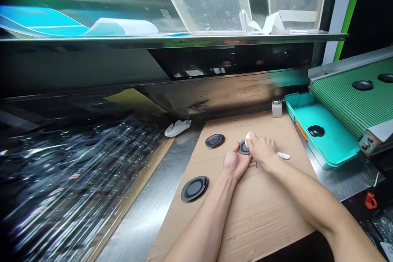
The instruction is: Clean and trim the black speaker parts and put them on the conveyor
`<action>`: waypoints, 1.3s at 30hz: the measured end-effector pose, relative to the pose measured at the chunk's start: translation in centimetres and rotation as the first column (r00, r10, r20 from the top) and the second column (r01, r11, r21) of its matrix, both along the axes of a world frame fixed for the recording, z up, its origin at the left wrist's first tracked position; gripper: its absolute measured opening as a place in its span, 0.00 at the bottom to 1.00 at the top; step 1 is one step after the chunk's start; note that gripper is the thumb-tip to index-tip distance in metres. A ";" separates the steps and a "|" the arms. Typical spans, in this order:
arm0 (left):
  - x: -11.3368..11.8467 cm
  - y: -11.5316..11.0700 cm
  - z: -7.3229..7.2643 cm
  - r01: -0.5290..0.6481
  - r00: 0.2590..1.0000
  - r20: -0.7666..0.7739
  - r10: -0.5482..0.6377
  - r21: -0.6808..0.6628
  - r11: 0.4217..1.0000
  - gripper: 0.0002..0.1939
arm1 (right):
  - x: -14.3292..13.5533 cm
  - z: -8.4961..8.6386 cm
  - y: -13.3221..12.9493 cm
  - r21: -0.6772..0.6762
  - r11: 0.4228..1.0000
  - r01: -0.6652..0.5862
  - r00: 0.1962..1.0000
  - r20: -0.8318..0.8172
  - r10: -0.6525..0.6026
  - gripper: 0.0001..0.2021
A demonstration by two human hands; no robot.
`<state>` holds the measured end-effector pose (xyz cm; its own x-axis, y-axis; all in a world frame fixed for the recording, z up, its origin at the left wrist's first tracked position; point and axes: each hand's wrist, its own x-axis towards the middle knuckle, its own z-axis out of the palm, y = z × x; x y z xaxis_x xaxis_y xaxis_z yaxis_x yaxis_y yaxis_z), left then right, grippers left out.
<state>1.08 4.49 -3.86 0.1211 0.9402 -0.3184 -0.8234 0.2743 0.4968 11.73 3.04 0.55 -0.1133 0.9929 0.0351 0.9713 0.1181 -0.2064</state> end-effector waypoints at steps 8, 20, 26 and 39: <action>-0.1 -0.1 0.1 0.008 1.000 -0.001 -0.008 0.003 1.000 0.23 | 0.0 -0.3 0.0 0.049 0.999 -0.022 0.999 -0.030 0.023 0.19; -0.7 -0.2 0.2 0.059 0.998 -0.011 -0.059 0.034 0.998 0.23 | 7.5 -2.2 4.5 0.052 0.981 0.186 0.949 -0.269 -0.166 0.21; -0.9 -0.6 0.3 0.104 0.994 0.022 -0.106 0.084 0.991 0.21 | 7.0 -2.9 4.4 0.072 0.989 0.132 0.978 -0.173 -0.118 0.21; 1.9 -3.4 1.7 -0.057 0.728 -0.525 0.441 0.594 0.802 0.39 | 7.1 -3.2 4.8 0.062 0.989 0.134 0.973 -0.197 -0.120 0.21</action>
